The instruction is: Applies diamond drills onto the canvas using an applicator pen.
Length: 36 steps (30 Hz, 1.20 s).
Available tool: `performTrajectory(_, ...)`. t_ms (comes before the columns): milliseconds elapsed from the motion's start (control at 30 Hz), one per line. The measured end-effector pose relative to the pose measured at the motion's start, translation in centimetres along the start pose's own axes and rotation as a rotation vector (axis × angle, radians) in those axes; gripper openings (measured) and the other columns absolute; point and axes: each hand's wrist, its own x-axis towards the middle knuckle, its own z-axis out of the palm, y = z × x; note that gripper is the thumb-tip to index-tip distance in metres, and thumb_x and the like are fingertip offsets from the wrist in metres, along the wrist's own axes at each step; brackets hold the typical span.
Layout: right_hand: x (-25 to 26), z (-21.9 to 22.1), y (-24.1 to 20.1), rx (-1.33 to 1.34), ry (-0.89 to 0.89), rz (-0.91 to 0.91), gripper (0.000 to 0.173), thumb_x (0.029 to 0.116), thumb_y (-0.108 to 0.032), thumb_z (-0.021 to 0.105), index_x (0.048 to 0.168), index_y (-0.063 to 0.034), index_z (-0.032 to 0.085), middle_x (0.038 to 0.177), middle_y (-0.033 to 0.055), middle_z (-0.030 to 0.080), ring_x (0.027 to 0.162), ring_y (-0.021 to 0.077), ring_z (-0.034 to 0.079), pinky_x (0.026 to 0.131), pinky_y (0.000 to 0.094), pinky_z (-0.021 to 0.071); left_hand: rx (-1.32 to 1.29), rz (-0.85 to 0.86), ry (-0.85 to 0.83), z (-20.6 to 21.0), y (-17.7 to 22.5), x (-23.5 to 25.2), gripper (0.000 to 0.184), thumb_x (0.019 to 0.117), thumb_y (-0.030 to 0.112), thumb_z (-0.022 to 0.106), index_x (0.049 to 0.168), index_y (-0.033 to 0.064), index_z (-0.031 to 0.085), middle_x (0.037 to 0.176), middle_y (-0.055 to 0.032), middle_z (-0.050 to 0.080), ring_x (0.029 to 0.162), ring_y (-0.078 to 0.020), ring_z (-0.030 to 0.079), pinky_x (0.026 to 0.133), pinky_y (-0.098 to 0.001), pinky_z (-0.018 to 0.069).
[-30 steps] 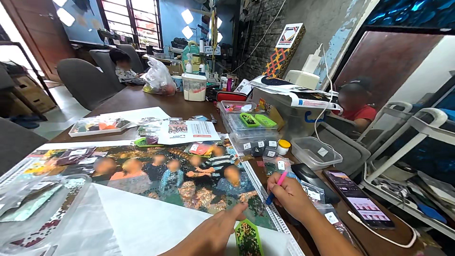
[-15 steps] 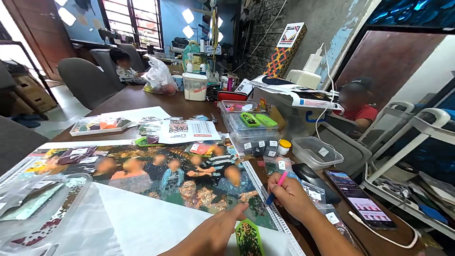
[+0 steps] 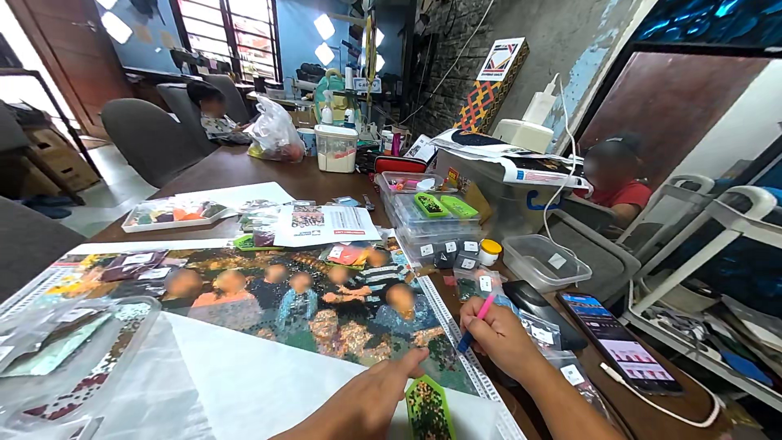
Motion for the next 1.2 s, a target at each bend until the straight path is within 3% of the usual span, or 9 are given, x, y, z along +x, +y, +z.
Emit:
performTrajectory(333, 0.0, -0.3, -0.3, -0.059, -0.059, -0.037, 0.022, 0.0986, -0.02, 0.045, 0.089, -0.0097, 0.063, 0.068, -0.0096, 0.054, 0.057, -0.0061, 0.049, 0.054, 0.013, 0.0412, 0.005, 0.018, 0.016, 0.2, -0.2, -0.1, 0.109, 0.0718, 0.034, 0.091, 0.153, -0.0091, 0.031, 0.13, -0.0243, 0.063, 0.103, -0.0333, 0.065, 0.091, -0.0462, 0.0531)
performTrajectory(700, -0.2, 0.3, -0.6, -0.036, 0.076, -0.028, 0.025, 0.1016, -0.024, 0.053, 0.081, -0.0125, 0.061, 0.063, -0.0104, 0.055, 0.055, -0.0055, 0.053, 0.054, 0.0124, 0.0449, -0.002, 0.009, 0.014, 0.1, 0.0, 0.0, 0.109, 0.0718, 0.033, 0.091, 0.153, -0.0095, 0.031, 0.13, -0.0251, 0.063, 0.105, -0.0344, 0.065, 0.093, -0.0473, 0.0527)
performTrajectory(1200, -0.3, 0.6, -0.5, -0.117, 0.106, -0.032, 0.026, 0.1017, -0.025, 0.052, 0.082, -0.0107, 0.062, 0.063, -0.0084, 0.055, 0.054, -0.0045, 0.054, 0.053, 0.0133, 0.0457, 0.0, -0.016, -0.004, 0.0, 0.2, 0.0, 0.108, 0.0724, 0.033, 0.091, 0.153, -0.0081, 0.032, 0.131, -0.025, 0.063, 0.106, -0.0351, 0.065, 0.094, -0.0481, 0.0524)
